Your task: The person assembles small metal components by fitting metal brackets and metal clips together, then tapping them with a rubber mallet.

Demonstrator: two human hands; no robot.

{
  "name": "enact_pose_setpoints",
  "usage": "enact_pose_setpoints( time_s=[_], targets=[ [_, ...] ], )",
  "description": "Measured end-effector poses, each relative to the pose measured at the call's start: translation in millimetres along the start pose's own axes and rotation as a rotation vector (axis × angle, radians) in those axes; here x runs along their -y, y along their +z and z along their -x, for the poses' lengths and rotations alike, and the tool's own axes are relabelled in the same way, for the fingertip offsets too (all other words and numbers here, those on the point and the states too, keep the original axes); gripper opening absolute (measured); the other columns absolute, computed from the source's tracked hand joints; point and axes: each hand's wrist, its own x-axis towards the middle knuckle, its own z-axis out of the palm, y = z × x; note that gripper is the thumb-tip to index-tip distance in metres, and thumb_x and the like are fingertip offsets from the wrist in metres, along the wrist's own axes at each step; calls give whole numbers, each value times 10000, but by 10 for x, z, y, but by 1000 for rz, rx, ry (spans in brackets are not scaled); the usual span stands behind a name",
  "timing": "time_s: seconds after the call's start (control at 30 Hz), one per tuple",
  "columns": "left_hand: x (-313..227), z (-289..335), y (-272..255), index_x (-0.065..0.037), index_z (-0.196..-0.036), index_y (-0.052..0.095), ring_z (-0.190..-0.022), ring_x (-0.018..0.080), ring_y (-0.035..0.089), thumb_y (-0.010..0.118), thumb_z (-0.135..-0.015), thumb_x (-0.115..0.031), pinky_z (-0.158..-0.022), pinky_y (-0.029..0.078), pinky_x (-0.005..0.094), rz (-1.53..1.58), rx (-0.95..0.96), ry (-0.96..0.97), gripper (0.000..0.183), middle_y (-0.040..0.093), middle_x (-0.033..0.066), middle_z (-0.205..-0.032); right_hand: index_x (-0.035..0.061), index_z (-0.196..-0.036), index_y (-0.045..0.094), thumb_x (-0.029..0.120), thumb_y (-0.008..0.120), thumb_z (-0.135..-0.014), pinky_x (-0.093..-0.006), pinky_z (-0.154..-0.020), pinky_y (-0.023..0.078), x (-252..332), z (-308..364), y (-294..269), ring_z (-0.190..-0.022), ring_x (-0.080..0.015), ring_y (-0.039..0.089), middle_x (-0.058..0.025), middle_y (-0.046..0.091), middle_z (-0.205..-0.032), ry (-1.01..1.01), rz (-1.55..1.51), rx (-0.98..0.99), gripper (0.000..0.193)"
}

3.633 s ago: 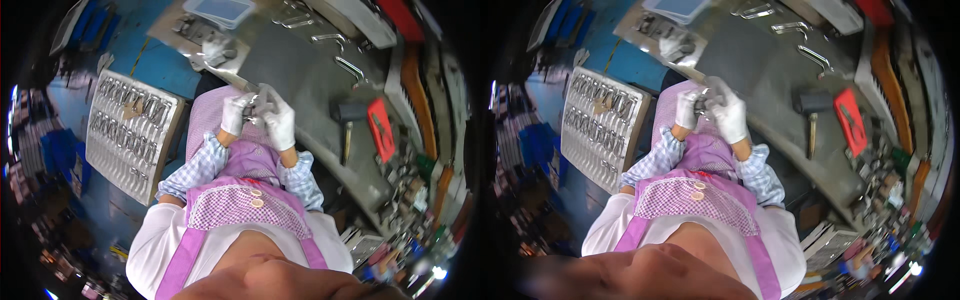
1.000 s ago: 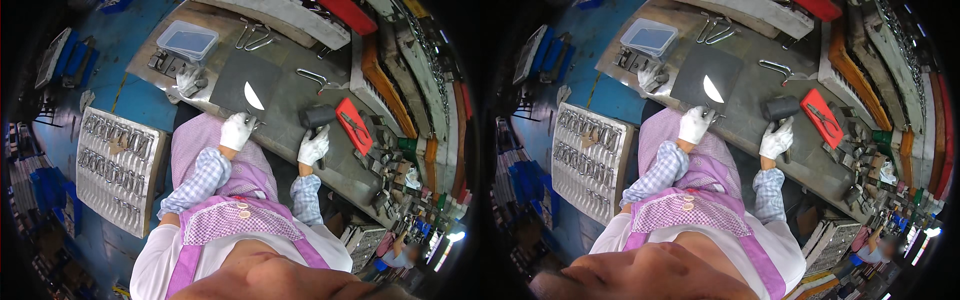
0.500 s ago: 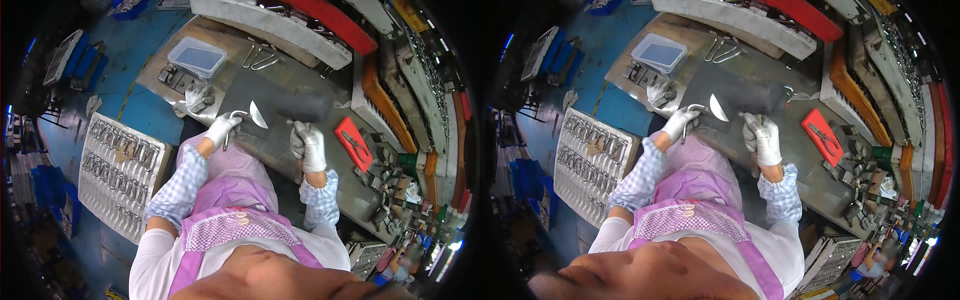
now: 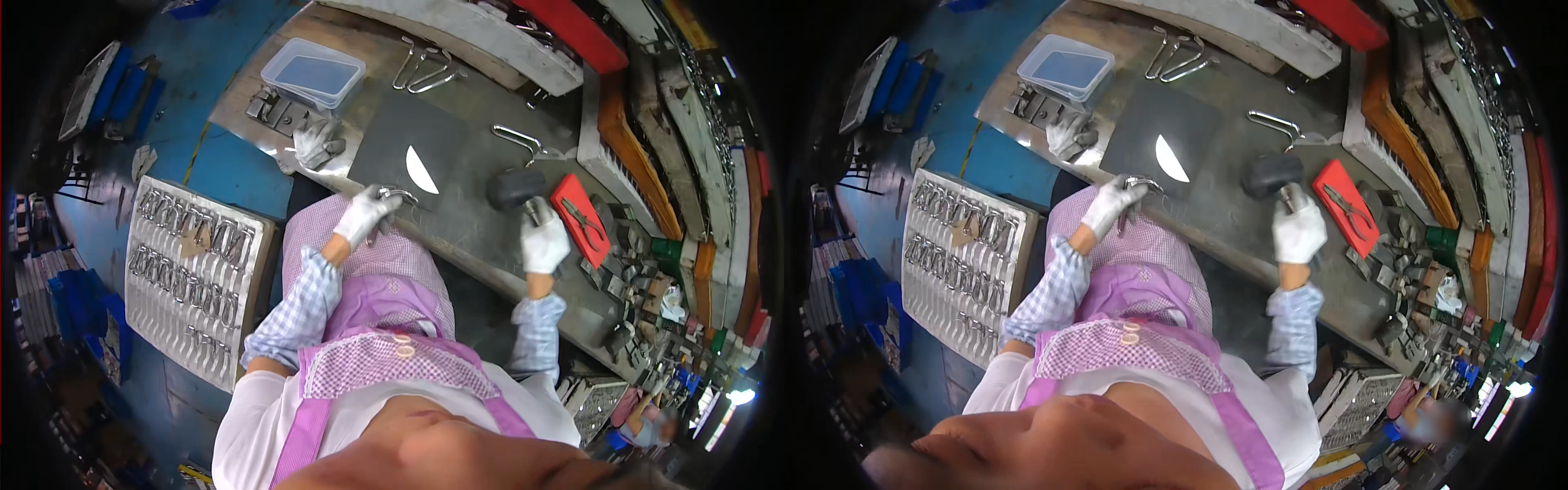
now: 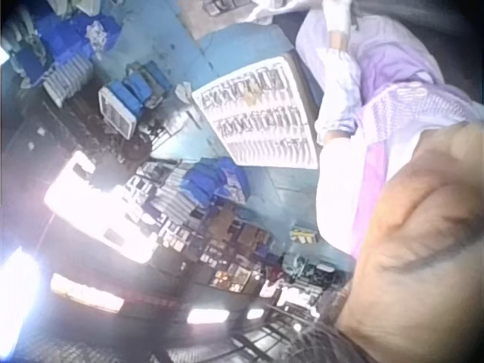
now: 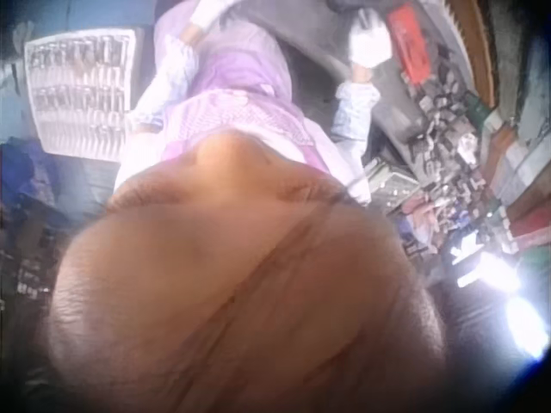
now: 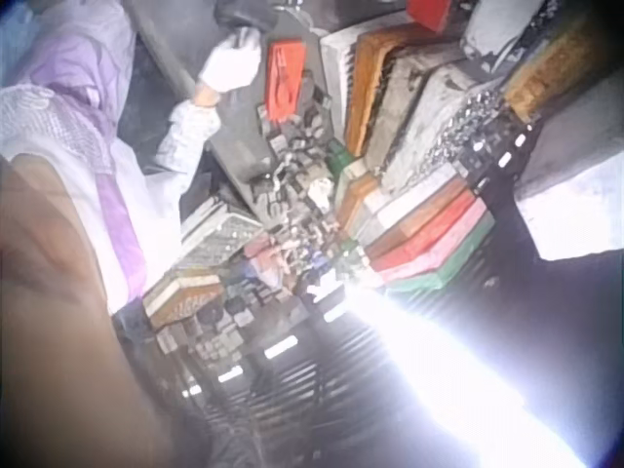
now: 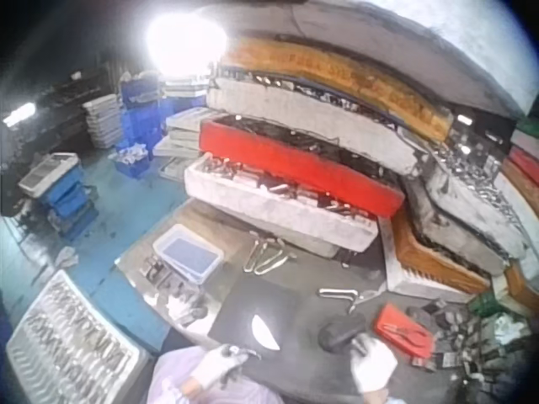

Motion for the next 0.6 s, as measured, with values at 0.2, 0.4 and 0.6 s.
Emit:
enact_pose_setpoints(
  time_s=[0.2,0.4,0.6],
  targets=[
    [124,16,70,12,-1022,628,-540,99,510,548,-974,-443,-520,416,240,85,4,119,464,578,18,-679,67,-1191,562,310,686,-809,-409,-640,496,1486,-121,992,-723,-280,650,-106,645,-856,-169,-74,102,469],
    [230,174,2,-14,-832,618,-489,101,452,458,-1015,-342,-482,380,251,317,-147,184,409,526,-3,-604,29,-1376,494,147,624,-886,-310,-659,523,1624,313,572,-697,-155,663,-137,699,-908,117,-896,619,521],
    [456,318,87,44,-971,690,-718,75,600,564,-927,-176,-623,482,229,203,-267,445,258,668,46,-840,6,-1367,505,17,595,-881,-203,-532,437,1971,499,7,-599,-26,518,-4,623,-736,239,-1159,538,494]
  ],
)
